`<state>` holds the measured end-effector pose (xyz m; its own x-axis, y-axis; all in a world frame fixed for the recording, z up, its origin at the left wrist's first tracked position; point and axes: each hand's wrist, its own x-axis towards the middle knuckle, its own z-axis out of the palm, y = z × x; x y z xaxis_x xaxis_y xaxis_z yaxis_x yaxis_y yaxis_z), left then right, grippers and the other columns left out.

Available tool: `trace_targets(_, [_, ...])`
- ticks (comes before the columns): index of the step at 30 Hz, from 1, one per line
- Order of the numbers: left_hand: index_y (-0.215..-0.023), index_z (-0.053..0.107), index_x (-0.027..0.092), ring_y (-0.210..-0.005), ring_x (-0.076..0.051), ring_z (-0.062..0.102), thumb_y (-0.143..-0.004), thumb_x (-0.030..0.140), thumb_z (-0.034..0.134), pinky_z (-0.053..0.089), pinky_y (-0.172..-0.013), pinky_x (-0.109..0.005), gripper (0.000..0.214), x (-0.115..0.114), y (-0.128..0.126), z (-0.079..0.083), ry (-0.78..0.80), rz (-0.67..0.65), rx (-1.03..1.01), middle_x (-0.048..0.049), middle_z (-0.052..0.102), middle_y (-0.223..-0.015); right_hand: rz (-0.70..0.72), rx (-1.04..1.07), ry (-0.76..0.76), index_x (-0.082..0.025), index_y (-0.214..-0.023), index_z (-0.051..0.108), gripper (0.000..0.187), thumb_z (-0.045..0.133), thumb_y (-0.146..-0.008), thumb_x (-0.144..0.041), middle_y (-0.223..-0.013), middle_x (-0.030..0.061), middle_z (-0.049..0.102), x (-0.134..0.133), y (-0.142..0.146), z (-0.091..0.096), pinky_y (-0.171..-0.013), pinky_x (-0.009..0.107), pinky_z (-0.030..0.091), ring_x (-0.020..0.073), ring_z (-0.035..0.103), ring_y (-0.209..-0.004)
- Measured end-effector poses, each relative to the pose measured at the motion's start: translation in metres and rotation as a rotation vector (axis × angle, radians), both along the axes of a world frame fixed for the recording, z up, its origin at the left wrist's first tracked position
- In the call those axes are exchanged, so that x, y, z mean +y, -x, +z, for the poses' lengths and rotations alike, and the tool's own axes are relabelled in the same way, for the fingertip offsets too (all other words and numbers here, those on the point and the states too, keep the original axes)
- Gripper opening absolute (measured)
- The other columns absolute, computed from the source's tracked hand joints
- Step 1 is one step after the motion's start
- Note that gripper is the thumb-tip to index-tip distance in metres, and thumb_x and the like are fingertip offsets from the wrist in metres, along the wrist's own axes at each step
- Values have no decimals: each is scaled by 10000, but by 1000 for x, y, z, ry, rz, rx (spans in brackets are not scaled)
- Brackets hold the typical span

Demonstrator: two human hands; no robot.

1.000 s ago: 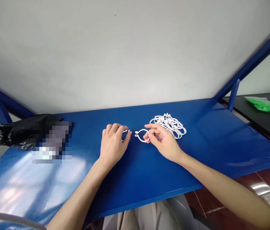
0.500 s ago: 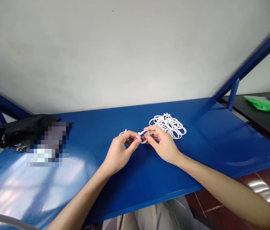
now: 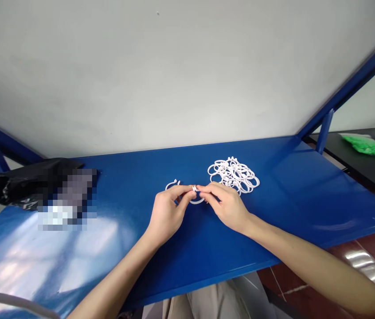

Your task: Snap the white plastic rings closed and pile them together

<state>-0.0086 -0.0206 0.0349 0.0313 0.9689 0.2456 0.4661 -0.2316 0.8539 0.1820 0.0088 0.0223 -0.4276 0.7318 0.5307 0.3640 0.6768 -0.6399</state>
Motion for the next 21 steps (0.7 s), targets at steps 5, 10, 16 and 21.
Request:
trace_targets(5, [-883, 757, 228, -752, -142, 705, -952, 263, 585, 506, -722, -245, 189, 1, 5, -4, -89, -87, 52, 8, 794, -883, 23, -74, -127, -191, -1098, 719, 191, 542, -1027, -192, -891, 56, 718, -6, -1, 0, -718, 295, 559, 168, 678, -805])
trace_targets(10, [-903, 715, 223, -739, -132, 683, -965, 223, 569, 496, -703, -240, 159, 4, 5, -3, -126, -117, 167, 15, 775, -864, 23, -161, -216, -176, -1113, 708, 209, 513, -1036, -179, -888, 60, 720, -1, -1, -2, -721, 307, 558, 175, 675, -802])
trace_targets(16, [-1170, 681, 215, -961, -203, 639, -1008, 345, 528, 515, -878, -337, 258, 9, 11, -1, -231, -46, 394, -33, 748, -1039, -183, -198, -297, -202, -1105, 717, 193, 542, -1026, -216, -1022, 75, 728, 23, -18, 11, -865, 360, 556, 209, 666, -957])
trace_targets(21, [-1237, 663, 149, -1082, -305, 595, -979, 302, 521, 501, -949, -449, 332, 16, 27, -7, -91, 143, 728, -113, 696, -1187, -538, -371, -187, -196, -1078, 728, 219, 525, -1007, -238, -995, 90, 720, 47, -50, 20, -806, 405, 536, 263, 641, -945])
